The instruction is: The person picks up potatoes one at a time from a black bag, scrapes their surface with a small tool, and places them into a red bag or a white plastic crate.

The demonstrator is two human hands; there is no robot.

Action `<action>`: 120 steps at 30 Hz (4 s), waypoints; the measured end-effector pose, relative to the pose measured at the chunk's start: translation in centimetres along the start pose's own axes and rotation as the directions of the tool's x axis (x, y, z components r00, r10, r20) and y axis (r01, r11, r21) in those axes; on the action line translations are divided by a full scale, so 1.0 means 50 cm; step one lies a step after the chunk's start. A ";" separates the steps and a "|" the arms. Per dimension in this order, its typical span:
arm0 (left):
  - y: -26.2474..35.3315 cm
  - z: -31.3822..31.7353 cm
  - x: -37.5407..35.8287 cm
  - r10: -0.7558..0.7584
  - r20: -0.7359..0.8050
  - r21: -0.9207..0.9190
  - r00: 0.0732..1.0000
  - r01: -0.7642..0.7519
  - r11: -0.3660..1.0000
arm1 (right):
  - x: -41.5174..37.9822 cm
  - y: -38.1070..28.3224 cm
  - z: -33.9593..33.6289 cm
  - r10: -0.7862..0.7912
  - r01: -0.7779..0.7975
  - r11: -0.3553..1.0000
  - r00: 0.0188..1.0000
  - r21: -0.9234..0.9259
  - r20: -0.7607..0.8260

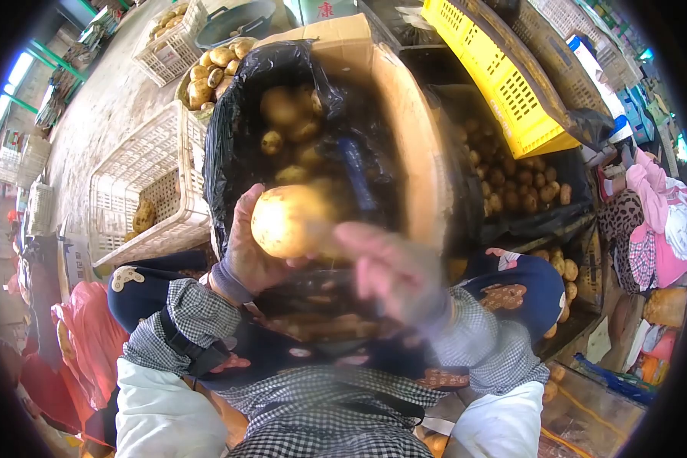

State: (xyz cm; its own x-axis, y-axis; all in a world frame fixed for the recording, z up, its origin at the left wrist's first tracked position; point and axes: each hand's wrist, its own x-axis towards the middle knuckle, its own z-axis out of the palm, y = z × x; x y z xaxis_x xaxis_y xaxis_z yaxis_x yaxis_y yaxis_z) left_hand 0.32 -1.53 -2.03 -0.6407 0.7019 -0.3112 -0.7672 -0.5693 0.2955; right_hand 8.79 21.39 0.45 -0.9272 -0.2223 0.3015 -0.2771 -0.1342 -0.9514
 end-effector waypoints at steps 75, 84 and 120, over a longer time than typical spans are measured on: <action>0.086 0.020 -0.004 0.228 -0.185 0.833 0.956 0.030 0.552 | -0.804 0.106 -0.608 -0.294 -0.586 0.673 0.348 -0.451 -0.890; 0.207 -0.081 0.217 0.218 -0.353 0.916 0.910 0.288 0.281 | -0.199 -0.311 -0.528 -0.068 0.212 0.977 0.432 0.028 -0.899; 0.031 0.048 0.008 0.025 0.048 0.417 0.999 -0.043 0.908 | 0.050 0.032 0.003 0.246 -0.242 0.969 0.966 0.053 -0.082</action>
State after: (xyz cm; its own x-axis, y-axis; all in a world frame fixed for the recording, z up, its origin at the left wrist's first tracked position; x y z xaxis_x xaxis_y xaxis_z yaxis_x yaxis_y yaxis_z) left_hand -1.03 -1.11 0.47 -0.6578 0.7070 -0.2599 -0.6562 -0.3685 0.6585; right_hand 6.07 20.50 -0.31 -0.9844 -0.1681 0.0518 -0.0305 -0.1270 -0.9914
